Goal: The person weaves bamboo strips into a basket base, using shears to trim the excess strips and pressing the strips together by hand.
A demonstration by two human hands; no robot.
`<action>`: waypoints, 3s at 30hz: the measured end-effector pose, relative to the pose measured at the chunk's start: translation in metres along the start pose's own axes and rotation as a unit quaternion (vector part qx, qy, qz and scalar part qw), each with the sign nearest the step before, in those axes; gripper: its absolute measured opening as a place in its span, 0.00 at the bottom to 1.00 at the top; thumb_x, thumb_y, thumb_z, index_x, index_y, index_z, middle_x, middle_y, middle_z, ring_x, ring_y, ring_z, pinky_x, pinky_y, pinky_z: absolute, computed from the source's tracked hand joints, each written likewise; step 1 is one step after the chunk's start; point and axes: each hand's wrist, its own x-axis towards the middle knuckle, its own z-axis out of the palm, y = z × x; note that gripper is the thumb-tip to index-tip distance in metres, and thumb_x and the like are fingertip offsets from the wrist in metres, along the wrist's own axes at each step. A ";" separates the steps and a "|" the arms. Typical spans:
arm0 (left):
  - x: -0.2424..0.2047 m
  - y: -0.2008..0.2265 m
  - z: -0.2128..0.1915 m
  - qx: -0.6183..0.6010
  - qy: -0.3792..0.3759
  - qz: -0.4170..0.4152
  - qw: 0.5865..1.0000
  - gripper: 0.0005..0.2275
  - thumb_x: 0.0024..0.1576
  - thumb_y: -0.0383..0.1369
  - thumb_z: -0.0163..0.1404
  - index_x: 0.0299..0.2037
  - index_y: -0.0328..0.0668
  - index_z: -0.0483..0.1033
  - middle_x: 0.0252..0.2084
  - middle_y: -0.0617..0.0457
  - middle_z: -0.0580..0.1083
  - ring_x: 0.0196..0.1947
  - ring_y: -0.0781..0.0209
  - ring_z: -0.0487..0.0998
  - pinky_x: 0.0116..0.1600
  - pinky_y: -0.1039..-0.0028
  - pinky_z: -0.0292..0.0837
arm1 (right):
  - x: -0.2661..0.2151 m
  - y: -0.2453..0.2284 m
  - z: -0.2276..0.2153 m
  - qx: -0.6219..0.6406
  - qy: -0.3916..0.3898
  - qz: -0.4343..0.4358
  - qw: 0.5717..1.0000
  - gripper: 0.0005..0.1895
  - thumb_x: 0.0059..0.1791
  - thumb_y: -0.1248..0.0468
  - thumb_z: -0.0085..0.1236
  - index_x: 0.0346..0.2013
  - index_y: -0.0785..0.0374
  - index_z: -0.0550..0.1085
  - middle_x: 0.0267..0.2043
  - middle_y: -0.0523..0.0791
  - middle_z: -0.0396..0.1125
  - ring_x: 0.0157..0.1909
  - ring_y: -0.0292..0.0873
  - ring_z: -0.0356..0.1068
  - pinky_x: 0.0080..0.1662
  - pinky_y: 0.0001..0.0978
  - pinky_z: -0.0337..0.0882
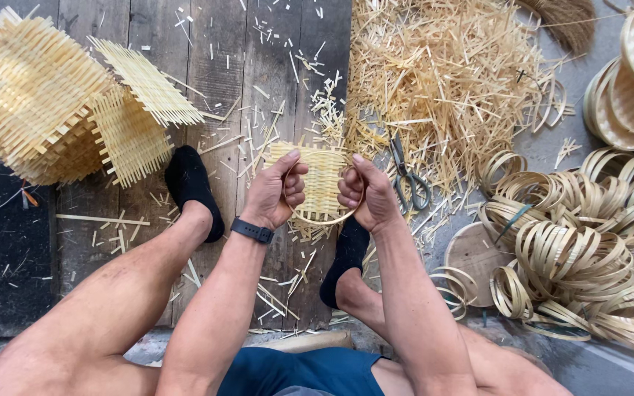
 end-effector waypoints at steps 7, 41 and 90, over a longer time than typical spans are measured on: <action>0.011 -0.012 -0.007 -0.023 0.050 0.021 0.998 0.14 0.61 0.38 0.56 0.29 0.36 0.74 0.17 0.63 0.59 0.15 0.74 0.56 0.19 0.82 0.49 | 0.021 0.026 -0.014 0.013 0.076 -0.030 0.997 0.20 0.55 0.57 0.52 0.18 0.53 0.65 0.14 0.35 0.51 0.14 0.30 0.49 0.16 0.23 0.53; 0.083 -0.017 -0.148 0.393 0.242 0.012 0.887 0.10 0.49 0.33 0.68 0.32 0.39 0.79 0.24 0.57 0.75 0.17 0.71 0.67 0.20 0.78 0.62 | 0.075 0.111 -0.118 -0.335 0.246 0.045 0.908 0.14 0.45 0.66 0.69 0.40 0.68 0.74 0.36 0.48 0.75 0.34 0.35 0.74 0.36 0.26 0.75; 0.099 -0.011 -0.138 0.610 0.254 0.156 0.734 0.08 0.44 0.36 0.68 0.30 0.45 0.86 0.30 0.51 0.82 0.31 0.60 0.83 0.44 0.70 0.78 | 0.086 0.084 -0.109 -0.577 0.195 -0.035 0.793 0.10 0.42 0.60 0.73 0.34 0.61 0.84 0.28 0.45 0.77 0.29 0.36 0.73 0.37 0.29 0.73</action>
